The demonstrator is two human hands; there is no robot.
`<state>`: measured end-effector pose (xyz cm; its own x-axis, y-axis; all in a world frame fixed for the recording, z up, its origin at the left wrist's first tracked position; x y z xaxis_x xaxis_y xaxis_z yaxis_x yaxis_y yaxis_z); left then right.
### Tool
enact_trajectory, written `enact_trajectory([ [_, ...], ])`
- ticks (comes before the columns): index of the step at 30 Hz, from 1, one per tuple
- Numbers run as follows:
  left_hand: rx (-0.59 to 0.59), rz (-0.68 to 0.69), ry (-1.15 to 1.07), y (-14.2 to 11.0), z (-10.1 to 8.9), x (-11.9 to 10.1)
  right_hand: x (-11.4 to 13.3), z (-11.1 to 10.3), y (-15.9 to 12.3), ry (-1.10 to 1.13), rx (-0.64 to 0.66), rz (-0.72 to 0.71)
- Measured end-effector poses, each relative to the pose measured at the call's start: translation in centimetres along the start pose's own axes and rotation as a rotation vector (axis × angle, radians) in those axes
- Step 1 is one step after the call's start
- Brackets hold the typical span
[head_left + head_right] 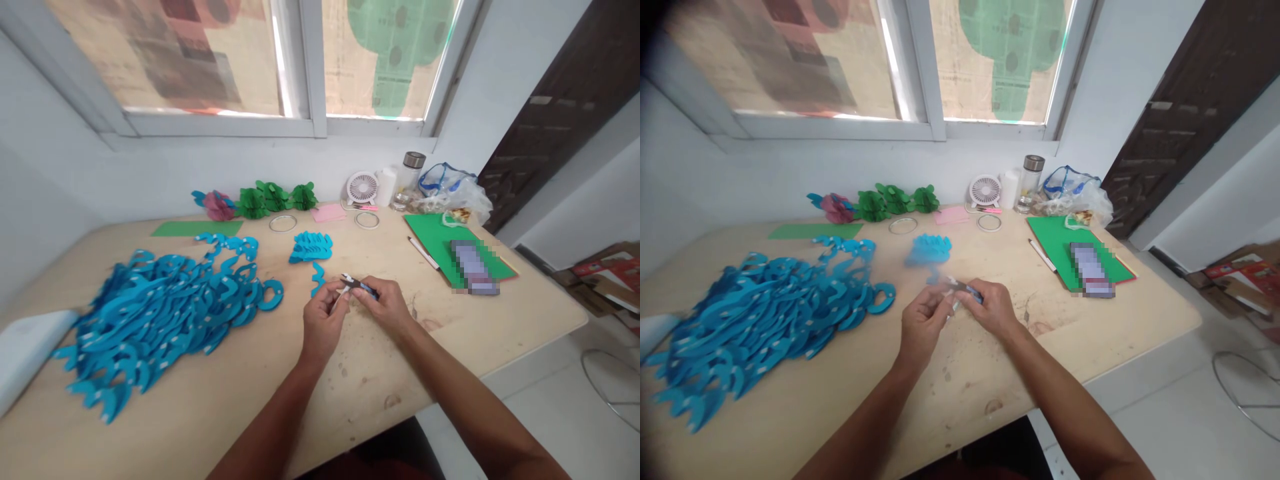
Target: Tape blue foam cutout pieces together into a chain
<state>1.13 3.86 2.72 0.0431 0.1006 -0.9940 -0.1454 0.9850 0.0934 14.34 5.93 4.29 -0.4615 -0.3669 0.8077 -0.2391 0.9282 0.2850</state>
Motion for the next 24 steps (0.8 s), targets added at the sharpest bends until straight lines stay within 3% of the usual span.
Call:
enact_trajectory([
  [11, 0.009, 0.007, 0.029, 0.1, -0.1, 0.0, 0.0, -0.2, 0.0, -0.051, -0.025, 0.014],
  [24, -0.078, 0.028, -0.02, 0.7, -1.2, 0.5, -0.3, 0.3, 0.1, -0.051, 0.029, 0.021],
])
Point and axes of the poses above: each hand's wrist, its own y-axis towards the middle knuckle, its own z-axis out of the palm, x = y × z, the point moved 7 cm from there along y, towards the middle knuckle, and after that the axes turned 5 degrees about y, right-handed, at the moved point
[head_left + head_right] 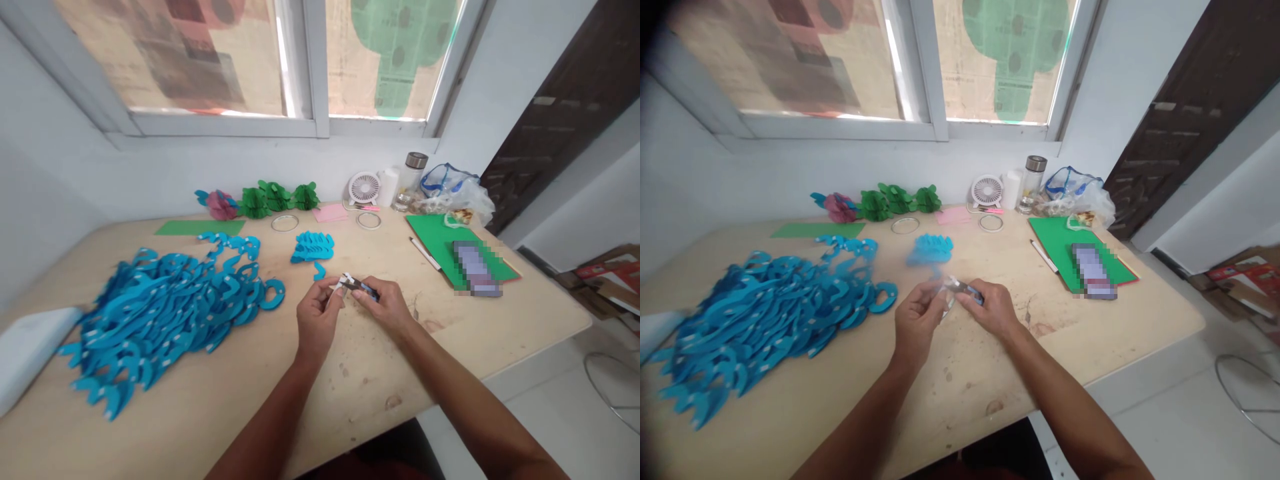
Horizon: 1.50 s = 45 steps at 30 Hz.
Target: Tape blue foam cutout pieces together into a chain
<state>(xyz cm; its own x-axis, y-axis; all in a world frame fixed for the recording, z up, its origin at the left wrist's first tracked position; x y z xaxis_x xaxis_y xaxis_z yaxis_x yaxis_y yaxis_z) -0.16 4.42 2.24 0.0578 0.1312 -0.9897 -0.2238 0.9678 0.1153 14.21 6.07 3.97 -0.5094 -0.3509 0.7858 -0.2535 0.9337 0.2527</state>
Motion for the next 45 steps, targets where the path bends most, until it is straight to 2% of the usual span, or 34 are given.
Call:
enact_trajectory([
  [8, -0.016, -0.045, -0.038, -0.1, 0.0, 0.4, 0.4, 0.1, -0.1, -0.003, 0.009, -0.012],
  [19, -0.007, -0.036, -0.025, -0.1, 0.3, 0.5, 0.4, 0.0, -0.1, -0.045, -0.019, -0.021],
  [35, 0.009, -0.03, 0.028, -0.1, 0.4, 0.2, 0.6, -0.7, -0.4, -0.239, -0.137, -0.028],
  [42, -0.008, 0.061, 0.128, 0.0, 0.4, -0.6, 0.1, -2.6, -0.4, -0.284, -0.305, -0.016],
  [45, 0.022, 0.125, 0.238, 0.5, 1.3, -1.0, 0.0, -3.6, -0.4, -0.305, -0.393, -0.032],
])
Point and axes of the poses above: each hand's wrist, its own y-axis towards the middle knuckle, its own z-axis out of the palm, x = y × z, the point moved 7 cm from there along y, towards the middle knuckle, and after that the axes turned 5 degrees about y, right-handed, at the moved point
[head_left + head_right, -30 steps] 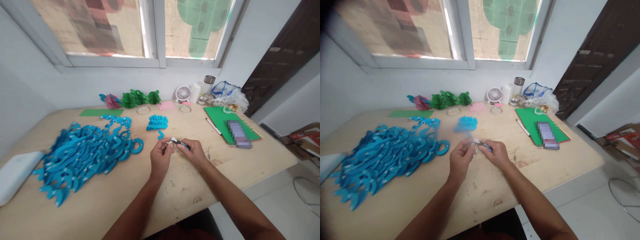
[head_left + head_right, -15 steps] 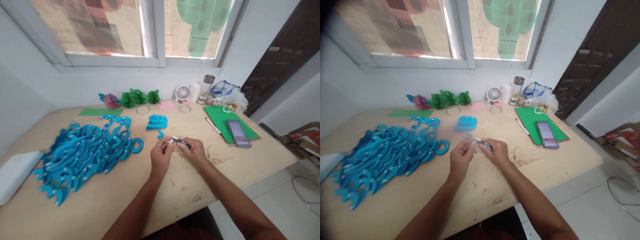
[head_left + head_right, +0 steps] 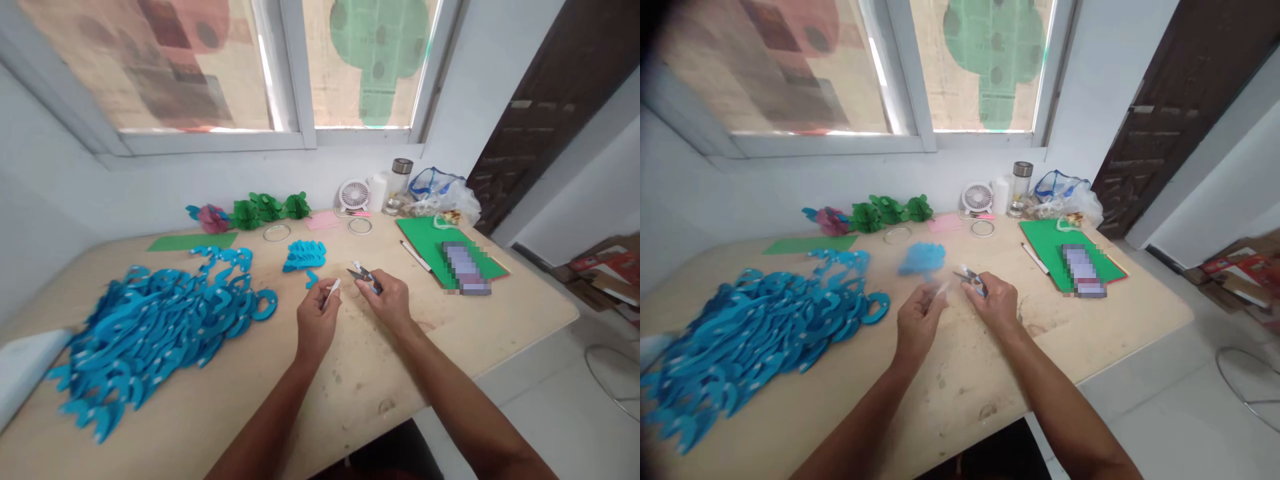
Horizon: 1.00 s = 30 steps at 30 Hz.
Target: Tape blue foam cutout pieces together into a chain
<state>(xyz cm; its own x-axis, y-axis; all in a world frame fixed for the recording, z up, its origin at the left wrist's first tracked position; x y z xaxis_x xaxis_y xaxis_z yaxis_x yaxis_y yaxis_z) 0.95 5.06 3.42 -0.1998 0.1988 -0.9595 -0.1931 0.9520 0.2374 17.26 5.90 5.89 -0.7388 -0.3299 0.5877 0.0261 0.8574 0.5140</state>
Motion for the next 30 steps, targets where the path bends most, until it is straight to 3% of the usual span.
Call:
enact_trajectory([
  [4, 0.02, 0.117, 0.17, 1.4, 2.6, -1.0, -0.2, -1.0, 0.1, -0.014, -0.083, -0.019],
  [7, 0.061, 0.169, 0.222, 2.4, 5.7, -1.1, -0.3, -1.6, 0.3, -0.028, -0.116, -0.018],
  [13, 0.174, 0.111, 0.298, 3.0, 11.2, 1.1, -0.8, -2.5, 0.6, -0.038, -0.157, 0.01],
  [16, 0.206, 0.121, 0.274, 2.6, 12.0, 1.5, -1.0, -2.4, 0.7, -0.04, -0.151, 0.013],
  [19, 0.178, 0.157, 0.212, 2.1, 10.7, 1.3, -1.2, -2.3, 0.7, -0.083, -0.142, 0.015],
  [22, 0.067, 0.185, 0.118, 1.4, 7.0, 0.8, -1.2, -1.9, 0.6, -0.115, -0.113, -0.006],
  [26, -0.03, 0.107, 0.032, 0.7, 1.8, 0.9, -0.6, -0.7, 0.2, -0.122, -0.002, -0.079],
  [30, -0.054, 0.077, -0.036, 0.6, -1.1, 1.0, 0.4, 0.6, -0.3, -0.158, 0.098, -0.15],
])
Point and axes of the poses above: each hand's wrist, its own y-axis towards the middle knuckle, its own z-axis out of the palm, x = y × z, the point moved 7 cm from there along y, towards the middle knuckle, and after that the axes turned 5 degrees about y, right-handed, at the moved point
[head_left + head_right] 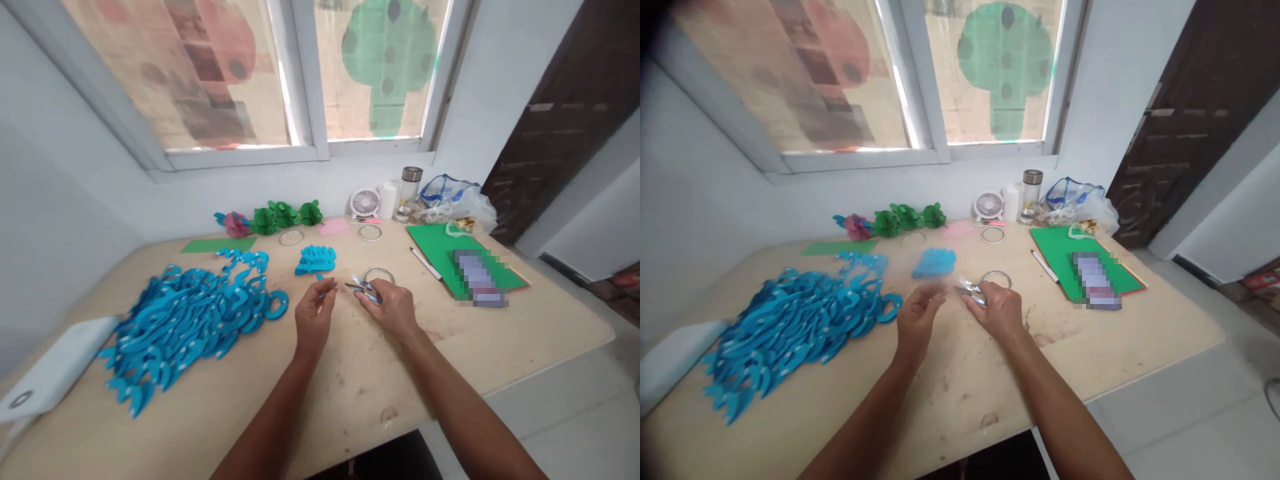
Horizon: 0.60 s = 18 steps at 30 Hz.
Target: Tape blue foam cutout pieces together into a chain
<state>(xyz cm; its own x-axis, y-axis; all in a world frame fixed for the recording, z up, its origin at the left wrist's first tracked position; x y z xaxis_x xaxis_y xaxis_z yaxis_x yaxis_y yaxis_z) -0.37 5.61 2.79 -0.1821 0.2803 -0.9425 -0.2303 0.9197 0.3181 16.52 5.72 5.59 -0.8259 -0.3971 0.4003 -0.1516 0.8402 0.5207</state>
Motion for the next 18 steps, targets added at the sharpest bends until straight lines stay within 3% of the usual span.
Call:
enact_trajectory([
  [8, 0.034, 0.15, 0.155, 0.3, -1.0, -0.7, 1.7, 1.6, -0.4, -0.047, 0.138, -0.114],
  [18, 0.02, 0.222, 0.255, 0.4, -1.1, -0.7, 1.9, 2.3, -0.4, -0.069, 0.181, -0.146],
])
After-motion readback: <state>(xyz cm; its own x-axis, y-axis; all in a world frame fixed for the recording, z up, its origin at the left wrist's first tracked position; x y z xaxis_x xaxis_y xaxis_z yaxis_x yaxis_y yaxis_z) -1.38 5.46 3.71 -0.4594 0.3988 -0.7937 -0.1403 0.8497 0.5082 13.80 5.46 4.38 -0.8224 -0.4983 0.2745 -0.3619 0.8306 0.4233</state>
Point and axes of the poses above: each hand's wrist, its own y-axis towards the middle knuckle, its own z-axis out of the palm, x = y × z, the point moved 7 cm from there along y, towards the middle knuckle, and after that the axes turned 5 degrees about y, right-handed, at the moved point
